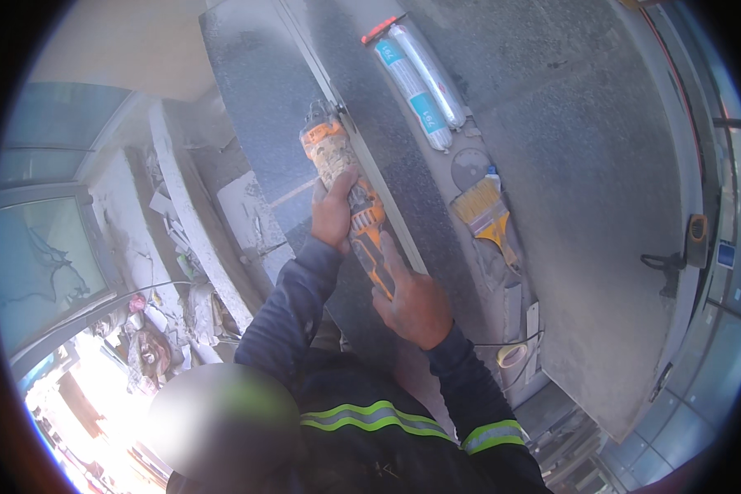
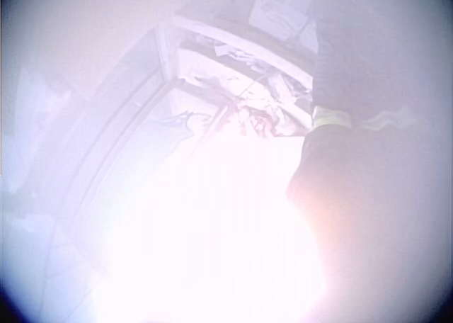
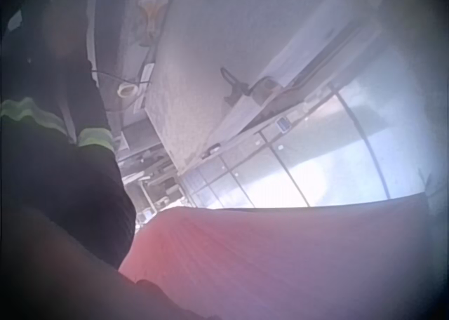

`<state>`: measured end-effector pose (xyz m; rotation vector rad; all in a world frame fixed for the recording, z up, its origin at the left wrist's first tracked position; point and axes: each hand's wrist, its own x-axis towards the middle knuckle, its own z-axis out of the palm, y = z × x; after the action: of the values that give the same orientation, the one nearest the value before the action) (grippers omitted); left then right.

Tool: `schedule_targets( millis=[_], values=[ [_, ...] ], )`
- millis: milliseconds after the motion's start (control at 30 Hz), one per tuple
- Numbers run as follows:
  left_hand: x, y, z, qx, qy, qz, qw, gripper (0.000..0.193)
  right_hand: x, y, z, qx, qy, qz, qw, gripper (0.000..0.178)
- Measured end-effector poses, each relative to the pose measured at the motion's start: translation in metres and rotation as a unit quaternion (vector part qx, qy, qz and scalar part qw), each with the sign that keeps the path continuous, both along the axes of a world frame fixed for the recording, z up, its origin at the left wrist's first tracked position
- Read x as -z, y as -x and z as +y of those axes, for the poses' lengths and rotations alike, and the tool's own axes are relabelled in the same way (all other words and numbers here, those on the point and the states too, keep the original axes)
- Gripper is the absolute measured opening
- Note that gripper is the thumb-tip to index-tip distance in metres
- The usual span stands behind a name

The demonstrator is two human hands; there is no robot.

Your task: The person uses an orange power tool to cut a long straight line along a large dark stone slab placed on a workbench. The person maintains steady pressure and guides the tool along the marked line while another person stands nearby.

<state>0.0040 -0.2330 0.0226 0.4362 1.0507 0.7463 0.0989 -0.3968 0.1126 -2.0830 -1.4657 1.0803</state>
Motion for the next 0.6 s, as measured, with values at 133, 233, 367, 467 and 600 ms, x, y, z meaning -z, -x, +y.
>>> schedule_targets(
  millis=[133, 233, 367, 467, 600],
  values=[
    [0.000, -0.001, 0.002, -0.001, -0.016, -0.005, 1.000, 0.046, 0.004, -0.001, 0.003, 0.003, -0.007, -0.001, 1.000, 0.096],
    [0.001, -0.001, -0.001, -0.002, -0.015, -0.001, 1.000, 0.046, 0.003, -0.003, 0.000, 0.003, 0.025, 0.007, 1.000, 0.093],
    [0.001, -0.001, -0.005, 0.007, -0.017, -0.012, 1.000, 0.045, 0.002, -0.003, -0.004, 0.000, 0.031, 0.005, 1.000, 0.095],
    [0.001, -0.001, -0.009, 0.006, -0.014, -0.009, 1.000, 0.044, 0.005, -0.002, -0.009, 0.006, -0.001, 0.005, 1.000, 0.098],
    [-0.001, 0.000, -0.017, 0.013, -0.016, 0.003, 1.000, 0.043, 0.004, -0.002, -0.018, 0.005, 0.007, 0.002, 1.000, 0.097]
  ],
)
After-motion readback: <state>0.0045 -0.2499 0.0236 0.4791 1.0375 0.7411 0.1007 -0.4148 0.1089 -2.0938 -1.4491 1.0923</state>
